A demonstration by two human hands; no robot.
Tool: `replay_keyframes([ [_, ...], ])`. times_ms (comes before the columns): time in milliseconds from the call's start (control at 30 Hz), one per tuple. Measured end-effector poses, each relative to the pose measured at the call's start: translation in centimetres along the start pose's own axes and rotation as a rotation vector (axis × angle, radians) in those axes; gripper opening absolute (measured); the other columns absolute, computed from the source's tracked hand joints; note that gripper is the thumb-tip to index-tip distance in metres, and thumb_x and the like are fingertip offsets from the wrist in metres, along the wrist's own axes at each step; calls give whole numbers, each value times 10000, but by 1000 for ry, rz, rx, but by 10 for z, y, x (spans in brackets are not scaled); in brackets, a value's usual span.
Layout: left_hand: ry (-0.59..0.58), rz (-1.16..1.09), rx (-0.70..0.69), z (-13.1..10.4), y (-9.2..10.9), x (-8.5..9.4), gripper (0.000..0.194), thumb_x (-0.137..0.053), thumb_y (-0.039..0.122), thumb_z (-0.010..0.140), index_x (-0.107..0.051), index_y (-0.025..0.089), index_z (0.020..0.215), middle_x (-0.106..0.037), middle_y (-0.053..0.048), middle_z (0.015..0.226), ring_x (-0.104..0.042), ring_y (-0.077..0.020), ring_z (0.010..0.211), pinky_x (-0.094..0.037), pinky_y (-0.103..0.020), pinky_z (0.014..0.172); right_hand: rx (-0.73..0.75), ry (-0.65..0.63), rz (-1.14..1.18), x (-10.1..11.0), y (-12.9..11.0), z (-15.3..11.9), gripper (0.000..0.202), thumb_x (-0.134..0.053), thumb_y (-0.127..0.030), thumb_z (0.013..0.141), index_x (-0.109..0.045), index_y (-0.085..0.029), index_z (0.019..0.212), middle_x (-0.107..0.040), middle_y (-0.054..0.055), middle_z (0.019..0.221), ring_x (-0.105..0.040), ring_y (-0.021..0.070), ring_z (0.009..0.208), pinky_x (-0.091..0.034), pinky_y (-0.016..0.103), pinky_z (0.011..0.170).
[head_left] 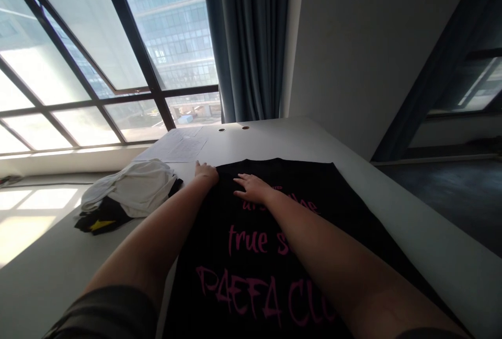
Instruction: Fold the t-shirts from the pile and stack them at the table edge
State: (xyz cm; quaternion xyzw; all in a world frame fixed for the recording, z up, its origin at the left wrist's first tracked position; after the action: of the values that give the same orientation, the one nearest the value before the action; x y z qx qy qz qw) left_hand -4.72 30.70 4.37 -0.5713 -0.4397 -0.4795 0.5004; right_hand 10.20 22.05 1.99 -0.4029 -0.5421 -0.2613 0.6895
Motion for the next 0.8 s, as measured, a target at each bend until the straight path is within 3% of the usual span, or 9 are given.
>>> replay_keyframes([
  [100,-38,-23,109,16,-18,-2,388,-567,314,945,-719,150,1261,-677,-242,1337,-589,-411,1303,-393,-586,1107,-26,-27,7,-2,2,1,734,-506,-593,1004,-426,-189,1611,-303,123,1691,-270,301,1563,-176,439,1283],
  [200,-52,-84,194,25,-33,-4,407,-547,336,955,-693,131,1275,-687,-245,1311,-668,-371,1197,-534,-455,955,-36,-36,16,-2,2,0,740,-492,-601,1006,-416,-190,1617,-288,121,1698,-253,306,1568,-164,440,1284],
  [333,-12,-165,257,27,-42,-6,429,-466,328,999,-613,106,1335,-687,-246,1301,-684,-335,1183,-555,-390,911,-39,-43,8,-1,1,-1,737,-485,-595,1011,-405,-191,1622,-281,120,1701,-245,300,1571,-160,436,1284],
  [567,97,-221,333,22,-36,-10,497,-343,227,1024,-404,92,1499,-707,-279,1209,-705,-354,1139,-548,-437,890,-56,-80,-12,-3,1,0,746,-431,-597,1032,-341,-185,1648,-221,121,1717,-201,284,1585,-128,433,1289],
  [800,147,-163,264,24,-25,3,424,-357,176,1004,-539,131,1383,-705,-265,1179,-669,-376,1156,-533,-474,882,-111,-109,-39,-3,1,-3,714,-373,-606,1048,-305,-244,1660,-141,109,1732,-135,280,1599,-75,496,1285],
])
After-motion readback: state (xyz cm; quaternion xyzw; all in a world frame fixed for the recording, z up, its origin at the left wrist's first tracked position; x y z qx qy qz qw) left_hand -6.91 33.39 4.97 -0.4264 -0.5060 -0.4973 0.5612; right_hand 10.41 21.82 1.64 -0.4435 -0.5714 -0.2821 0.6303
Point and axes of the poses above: each hand's wrist, its own z-axis towards the middle knuckle, its own x-axis out of the back of the hand, y = z × x, the point moved 10 cm from there along z, towards the middle knuckle
